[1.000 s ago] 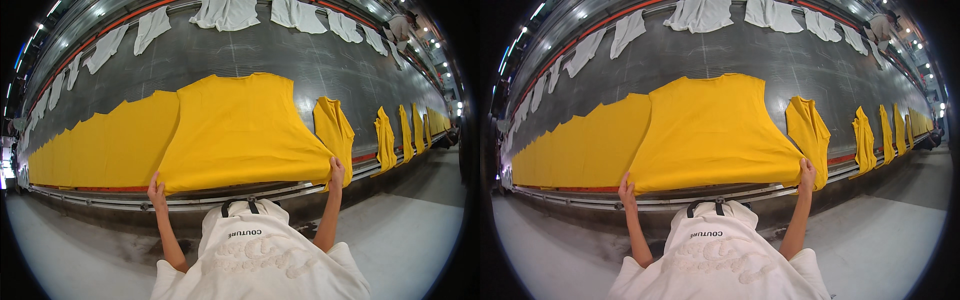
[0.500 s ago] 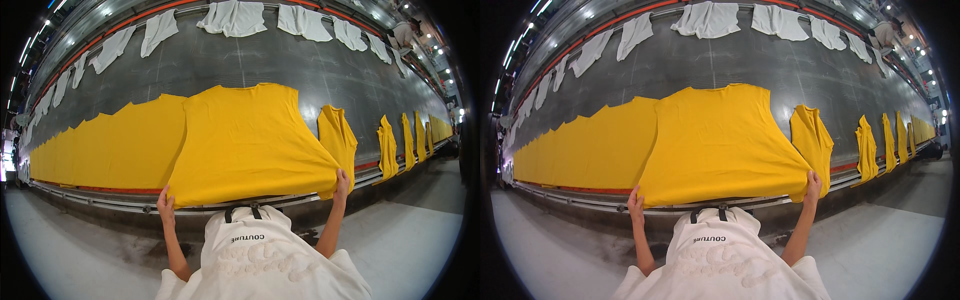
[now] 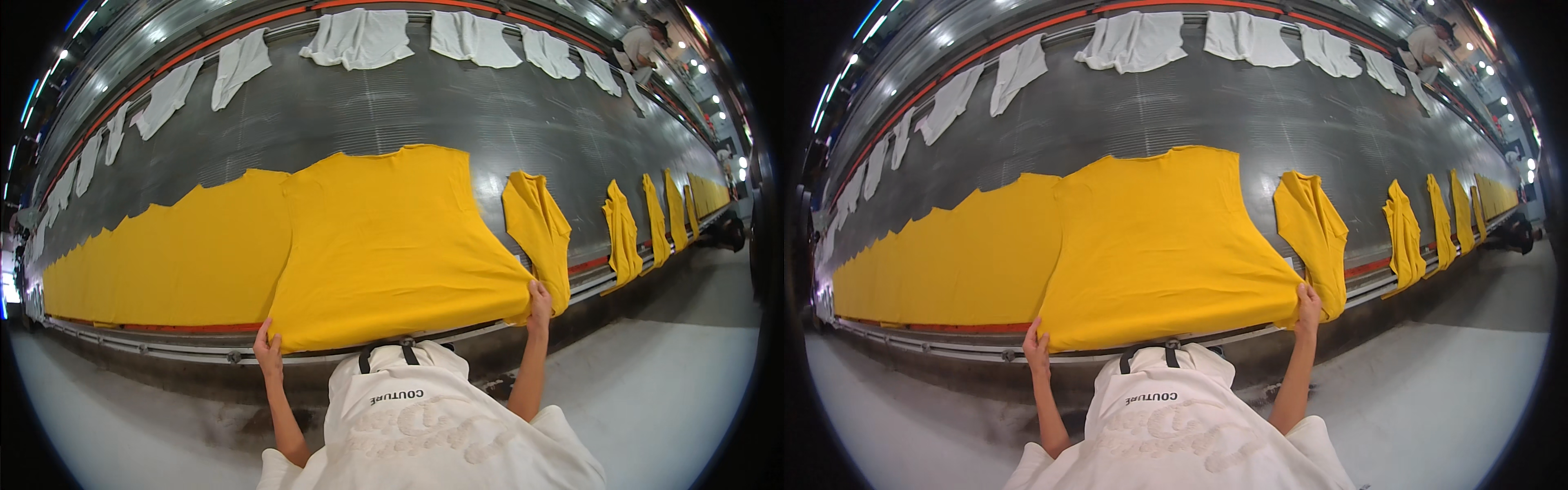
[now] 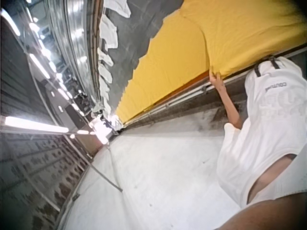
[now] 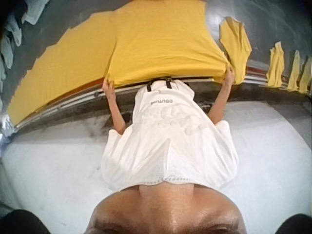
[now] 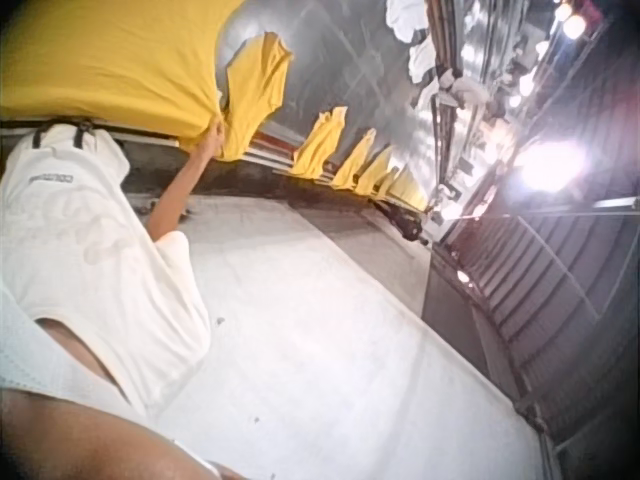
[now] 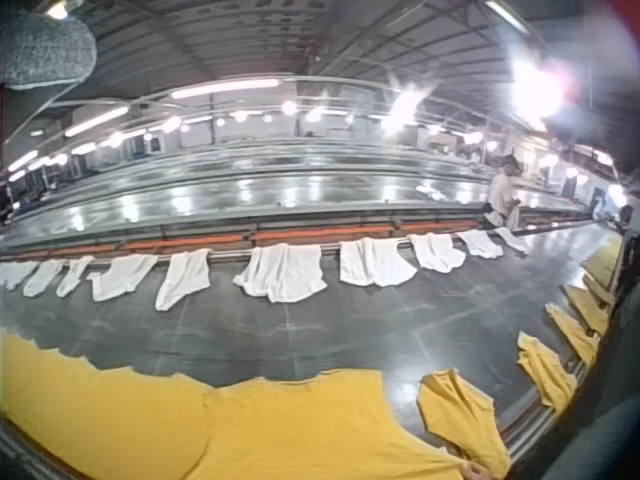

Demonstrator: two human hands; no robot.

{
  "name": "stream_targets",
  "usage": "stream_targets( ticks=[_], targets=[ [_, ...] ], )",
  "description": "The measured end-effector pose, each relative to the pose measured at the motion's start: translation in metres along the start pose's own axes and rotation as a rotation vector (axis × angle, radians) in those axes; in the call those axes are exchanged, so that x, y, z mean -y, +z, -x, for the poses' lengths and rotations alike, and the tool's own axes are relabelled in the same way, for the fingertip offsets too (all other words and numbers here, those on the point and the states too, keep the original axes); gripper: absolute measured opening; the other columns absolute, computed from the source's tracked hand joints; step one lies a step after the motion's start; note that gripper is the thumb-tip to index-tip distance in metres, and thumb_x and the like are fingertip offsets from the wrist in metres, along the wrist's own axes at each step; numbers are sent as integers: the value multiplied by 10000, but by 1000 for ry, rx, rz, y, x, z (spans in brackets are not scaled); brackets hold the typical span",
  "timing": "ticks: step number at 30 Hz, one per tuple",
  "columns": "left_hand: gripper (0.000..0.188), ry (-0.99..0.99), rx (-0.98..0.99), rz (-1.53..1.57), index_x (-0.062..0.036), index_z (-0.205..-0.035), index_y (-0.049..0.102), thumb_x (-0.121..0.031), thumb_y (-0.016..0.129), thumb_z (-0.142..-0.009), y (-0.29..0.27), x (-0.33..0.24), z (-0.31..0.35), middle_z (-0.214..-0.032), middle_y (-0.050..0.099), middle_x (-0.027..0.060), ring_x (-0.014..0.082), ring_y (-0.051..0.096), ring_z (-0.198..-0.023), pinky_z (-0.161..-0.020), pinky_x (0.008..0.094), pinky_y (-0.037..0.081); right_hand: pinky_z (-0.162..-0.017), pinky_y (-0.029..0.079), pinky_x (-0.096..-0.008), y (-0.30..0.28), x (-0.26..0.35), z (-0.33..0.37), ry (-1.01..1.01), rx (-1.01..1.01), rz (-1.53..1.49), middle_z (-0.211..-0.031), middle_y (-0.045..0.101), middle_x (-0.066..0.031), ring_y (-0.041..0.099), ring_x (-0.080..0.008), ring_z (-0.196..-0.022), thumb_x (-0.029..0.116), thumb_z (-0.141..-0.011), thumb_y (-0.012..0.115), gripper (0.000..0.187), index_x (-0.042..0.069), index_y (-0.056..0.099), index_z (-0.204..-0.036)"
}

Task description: The person repeatedly picks up yellow garments from a conveyor belt, unfolds them, and smooths them flat with both hands. The person then folds each garment and places it back on the belt. The process is repeated for multiple garments throughout the clip.

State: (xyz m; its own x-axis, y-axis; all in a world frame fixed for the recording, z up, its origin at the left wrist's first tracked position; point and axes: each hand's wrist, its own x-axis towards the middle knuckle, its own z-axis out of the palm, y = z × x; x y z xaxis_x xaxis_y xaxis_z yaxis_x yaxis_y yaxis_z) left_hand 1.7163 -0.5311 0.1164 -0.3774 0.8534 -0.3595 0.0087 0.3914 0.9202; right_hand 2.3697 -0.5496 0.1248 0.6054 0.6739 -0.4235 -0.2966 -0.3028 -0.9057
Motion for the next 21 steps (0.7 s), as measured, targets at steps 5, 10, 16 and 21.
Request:
stream_targets(
  ticks=[5,10,16,21],
  targets=[
    [478,41,48,-236,28,-1415,575,39,561,-937,19,12,-6,-1304,639,116,102,562,-787,-652,250,470,-822,497,-277,-10,-40,-16,12,-47,289,-1019,717,-31,645,-107,-936,201,-1011,650,305,-56,710,-1164],
    [479,118,61,-456,66,-1377,585,51,516,-903,11,26,-16,-1384,619,194,274,600,-1239,-1044,345,446,-754,484,-295,-8,-52,-19,-91,-135,612,-920,712,-37,632,-113,-839,182,-972,644,291,-68,724,-1097],
    [491,125,8,-411,72,-1368,589,71,501,-885,-2,19,-19,-1395,613,207,297,573,-1308,-1103,354,411,-746,490,-309,-5,-42,-1,-112,-169,627,-877,715,-36,633,-123,-799,191,-960,640,290,-64,733,-1061],
    [494,114,10,-379,78,-1357,594,90,490,-874,2,16,-20,-1386,619,200,277,587,-1286,-1091,349,429,-783,519,-357,-13,-52,4,-111,-218,697,-914,753,-130,699,-205,-841,213,-940,652,312,-57,740,-1069]
  ],
)
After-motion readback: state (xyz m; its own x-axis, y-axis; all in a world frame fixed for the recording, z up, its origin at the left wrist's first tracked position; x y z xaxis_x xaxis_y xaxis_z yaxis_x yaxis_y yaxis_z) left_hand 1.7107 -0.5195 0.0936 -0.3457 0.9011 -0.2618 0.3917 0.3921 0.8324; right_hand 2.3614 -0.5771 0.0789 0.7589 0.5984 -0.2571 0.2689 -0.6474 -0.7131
